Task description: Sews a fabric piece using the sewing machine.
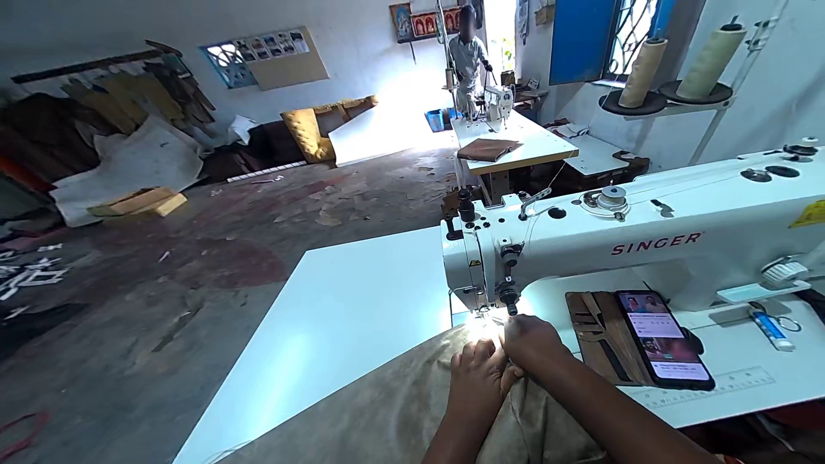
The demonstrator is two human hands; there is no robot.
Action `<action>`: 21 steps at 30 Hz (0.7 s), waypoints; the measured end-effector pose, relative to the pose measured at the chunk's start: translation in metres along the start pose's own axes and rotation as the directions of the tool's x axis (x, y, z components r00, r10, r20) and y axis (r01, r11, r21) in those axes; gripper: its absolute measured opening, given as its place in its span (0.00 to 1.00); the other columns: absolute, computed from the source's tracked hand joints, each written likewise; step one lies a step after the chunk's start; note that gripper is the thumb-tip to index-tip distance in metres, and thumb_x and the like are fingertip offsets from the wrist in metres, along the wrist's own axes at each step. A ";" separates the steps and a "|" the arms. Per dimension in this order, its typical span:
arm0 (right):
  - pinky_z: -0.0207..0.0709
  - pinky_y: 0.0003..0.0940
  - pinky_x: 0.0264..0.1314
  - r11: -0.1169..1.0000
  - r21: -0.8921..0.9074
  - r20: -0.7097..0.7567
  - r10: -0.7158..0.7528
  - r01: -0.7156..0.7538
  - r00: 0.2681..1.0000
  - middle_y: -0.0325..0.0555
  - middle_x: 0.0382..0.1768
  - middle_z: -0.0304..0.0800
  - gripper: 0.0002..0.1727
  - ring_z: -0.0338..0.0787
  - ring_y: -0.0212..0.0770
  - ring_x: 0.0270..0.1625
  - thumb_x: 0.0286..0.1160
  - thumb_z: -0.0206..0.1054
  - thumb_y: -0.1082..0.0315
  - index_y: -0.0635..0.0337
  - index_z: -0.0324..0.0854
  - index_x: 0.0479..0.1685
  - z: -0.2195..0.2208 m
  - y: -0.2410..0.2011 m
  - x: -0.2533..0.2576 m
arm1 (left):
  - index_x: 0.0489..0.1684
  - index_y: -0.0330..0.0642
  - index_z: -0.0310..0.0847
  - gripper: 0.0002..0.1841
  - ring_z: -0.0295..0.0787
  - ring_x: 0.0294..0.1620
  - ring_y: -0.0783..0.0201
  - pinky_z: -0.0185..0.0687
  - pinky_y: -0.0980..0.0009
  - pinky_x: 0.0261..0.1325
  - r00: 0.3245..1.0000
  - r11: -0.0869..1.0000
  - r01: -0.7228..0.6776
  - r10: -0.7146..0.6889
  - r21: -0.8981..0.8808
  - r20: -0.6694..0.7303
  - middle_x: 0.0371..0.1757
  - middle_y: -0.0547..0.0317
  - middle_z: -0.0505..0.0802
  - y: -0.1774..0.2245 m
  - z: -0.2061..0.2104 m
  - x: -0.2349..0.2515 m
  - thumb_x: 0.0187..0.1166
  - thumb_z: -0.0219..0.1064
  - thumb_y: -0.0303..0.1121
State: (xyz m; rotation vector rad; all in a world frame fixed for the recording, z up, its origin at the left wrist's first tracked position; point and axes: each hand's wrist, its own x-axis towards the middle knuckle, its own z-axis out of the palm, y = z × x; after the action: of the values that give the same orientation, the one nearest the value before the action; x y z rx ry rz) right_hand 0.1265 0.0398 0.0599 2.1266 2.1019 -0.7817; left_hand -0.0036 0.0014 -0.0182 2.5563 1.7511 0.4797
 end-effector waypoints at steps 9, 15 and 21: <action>0.81 0.55 0.63 0.999 0.002 -0.047 0.043 -0.043 0.998 0.56 0.61 0.89 0.22 0.89 0.56 0.66 0.93 0.46 0.56 0.59 0.74 0.72 -0.012 0.009 -0.014 | 0.74 0.64 0.85 0.40 0.81 0.70 0.45 0.71 0.43 0.67 0.991 0.998 0.043 -0.038 -0.040 0.129 0.65 0.52 0.89 0.005 -0.014 0.002 0.81 0.34 0.73; 0.80 0.58 0.63 0.998 0.067 -0.051 0.006 -0.003 0.999 0.57 0.58 0.89 0.22 0.89 0.58 0.64 0.93 0.51 0.52 0.58 0.77 0.69 -0.033 0.041 -0.054 | 0.49 0.44 0.94 0.28 0.89 0.58 0.36 0.79 0.33 0.55 0.997 0.980 -0.033 0.017 -0.197 -0.080 0.52 0.45 0.94 -0.002 -0.010 0.001 0.85 0.51 0.56; 0.81 0.60 0.66 0.967 0.129 -0.443 0.254 -0.219 0.860 0.63 0.63 0.88 0.21 0.90 0.62 0.63 0.92 0.53 0.63 0.63 0.77 0.75 -0.029 0.153 -0.094 | 0.33 0.40 0.94 0.29 0.91 0.54 0.39 0.77 0.34 0.55 0.987 0.963 -0.033 -0.011 -0.269 -0.159 0.46 0.48 0.95 -0.004 -0.008 -0.001 0.86 0.48 0.50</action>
State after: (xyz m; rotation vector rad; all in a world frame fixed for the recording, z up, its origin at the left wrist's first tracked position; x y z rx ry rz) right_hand 0.2858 -0.0473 0.0733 2.7665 1.9460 -0.3583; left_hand -0.0098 0.0004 -0.0117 2.3947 1.5844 0.8805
